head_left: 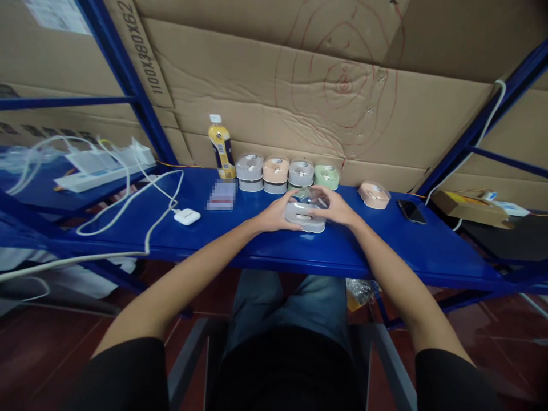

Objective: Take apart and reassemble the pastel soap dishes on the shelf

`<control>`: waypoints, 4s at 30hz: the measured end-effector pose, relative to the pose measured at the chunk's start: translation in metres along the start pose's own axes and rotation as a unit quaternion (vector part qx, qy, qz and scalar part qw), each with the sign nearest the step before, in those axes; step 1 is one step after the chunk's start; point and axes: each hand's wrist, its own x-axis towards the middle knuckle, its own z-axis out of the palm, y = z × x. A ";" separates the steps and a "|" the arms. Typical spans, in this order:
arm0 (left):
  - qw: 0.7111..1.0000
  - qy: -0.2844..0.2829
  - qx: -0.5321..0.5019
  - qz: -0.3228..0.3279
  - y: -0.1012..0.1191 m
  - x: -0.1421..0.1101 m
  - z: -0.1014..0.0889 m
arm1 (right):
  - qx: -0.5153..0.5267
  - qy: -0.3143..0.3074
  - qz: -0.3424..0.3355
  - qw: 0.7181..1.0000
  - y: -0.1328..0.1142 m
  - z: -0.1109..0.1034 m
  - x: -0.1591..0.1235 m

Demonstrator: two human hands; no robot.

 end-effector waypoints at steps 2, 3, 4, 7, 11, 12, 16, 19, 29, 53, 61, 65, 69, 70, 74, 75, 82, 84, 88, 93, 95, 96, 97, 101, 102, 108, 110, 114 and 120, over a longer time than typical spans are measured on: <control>0.999 -0.016 0.043 0.005 0.003 -0.002 -0.001 | -0.013 0.039 0.062 0.997 0.008 -0.015 -0.006; 0.998 -0.026 0.060 0.006 0.004 -0.003 -0.001 | -0.035 0.049 0.094 0.994 0.010 -0.022 -0.008; 0.997 -0.036 0.073 0.006 0.006 -0.004 -0.001 | -0.062 0.050 0.126 0.989 0.013 -0.029 -0.010; 0.995 -0.045 0.093 0.001 0.009 -0.004 -0.001 | -0.138 0.018 0.190 0.972 0.018 -0.043 -0.013; 0.995 -0.025 0.098 0.002 0.004 -0.002 -0.005 | -0.162 -0.014 0.204 0.965 0.024 -0.050 -0.013; 0.995 -0.014 0.098 -0.003 0.000 -0.001 -0.008 | -0.167 -0.019 0.205 0.964 0.026 -0.052 -0.012; 0.991 0.040 0.115 -0.057 -0.020 0.000 -0.024 | -0.196 -0.040 0.210 0.957 0.031 -0.057 -0.012; 0.984 0.049 0.136 -0.101 -0.032 0.000 -0.034 | -0.206 -0.056 0.210 0.954 0.030 -0.058 -0.012; 0.996 0.041 0.084 0.010 0.006 0.000 -0.010 | -0.084 0.036 0.031 0.995 -0.003 -0.049 -0.017; 0.998 0.035 -0.041 -0.011 -0.002 0.007 0.004 | -0.125 -0.062 -0.074 0.987 0.000 0.015 0.005; 0.999 -0.014 -0.036 -0.010 -0.003 0.001 -0.010 | -0.119 -0.084 -0.089 0.985 0.000 0.010 -0.012; 0.999 -0.049 -0.002 -0.021 -0.002 -0.001 -0.016 | -0.144 -0.091 -0.096 0.981 -0.005 0.014 -0.013; 0.996 -0.054 0.055 -0.039 0.000 -0.002 -0.015 | -0.216 -0.107 -0.055 0.969 -0.023 0.016 -0.023; 0.995 -0.051 0.068 -0.043 0.000 -0.003 -0.014 | -0.244 -0.108 -0.032 0.963 -0.029 0.014 -0.029; 0.991 -0.045 0.111 -0.065 -0.004 -0.003 -0.012 | -0.343 -0.114 0.072 0.929 -0.050 -0.008 -0.071; 0.990 -0.045 0.119 -0.068 -0.005 -0.003 -0.012 | -0.356 -0.113 0.102 0.922 -0.052 -0.017 -0.082; 0.986 -0.043 0.148 -0.065 -0.008 -0.001 -0.011 | -0.421 -0.046 0.273 0.864 -0.021 -0.062 -0.087; 0.986 -0.048 0.149 -0.064 -0.008 -0.001 -0.010 | -0.428 -0.014 0.298 0.853 -0.008 -0.064 -0.069; 0.986 -0.055 0.148 -0.061 -0.008 -0.001 -0.009 | -0.441 0.045 0.320 0.838 0.003 -0.063 -0.039; 0.985 -0.058 0.149 -0.060 -0.005 -0.001 -0.010 | -0.482 0.127 0.242 0.833 -0.008 -0.054 -0.005; 0.985 -0.060 0.147 -0.061 -0.004 -0.001 -0.010 | -0.469 0.139 0.217 0.845 -0.011 -0.042 0.016; 0.986 -0.059 0.146 -0.061 -0.003 -0.001 -0.010 | -0.460 0.145 0.220 0.848 -0.012 -0.034 0.028; 0.986 -0.058 0.146 -0.063 -0.003 -0.001 -0.010 | -0.452 0.154 0.232 0.848 -0.012 -0.026 0.040; 0.984 -0.059 0.149 -0.072 -0.002 0.000 -0.008 | -0.411 0.201 0.296 0.838 -0.005 0.000 0.076; 0.984 -0.060 0.152 -0.073 -0.002 0.000 -0.008 | -0.403 0.214 0.305 0.836 -0.003 0.004 0.081; 0.983 -0.064 0.151 -0.078 0.000 -0.001 -0.009 | -0.358 0.249 0.306 0.846 0.001 -0.004 0.078; 0.986 -0.048 0.140 -0.079 0.001 -0.001 -0.009 | -0.335 0.270 0.299 0.851 -0.002 -0.017 0.066; 0.995 0.010 0.064 -0.077 0.000 0.000 -0.005 | -0.261 0.279 0.221 0.897 -0.015 -0.046 0.030; 0.991 0.032 -0.110 -0.076 -0.001 0.003 -0.002 | -0.098 0.005 0.083 0.992 -0.024 -0.052 -0.011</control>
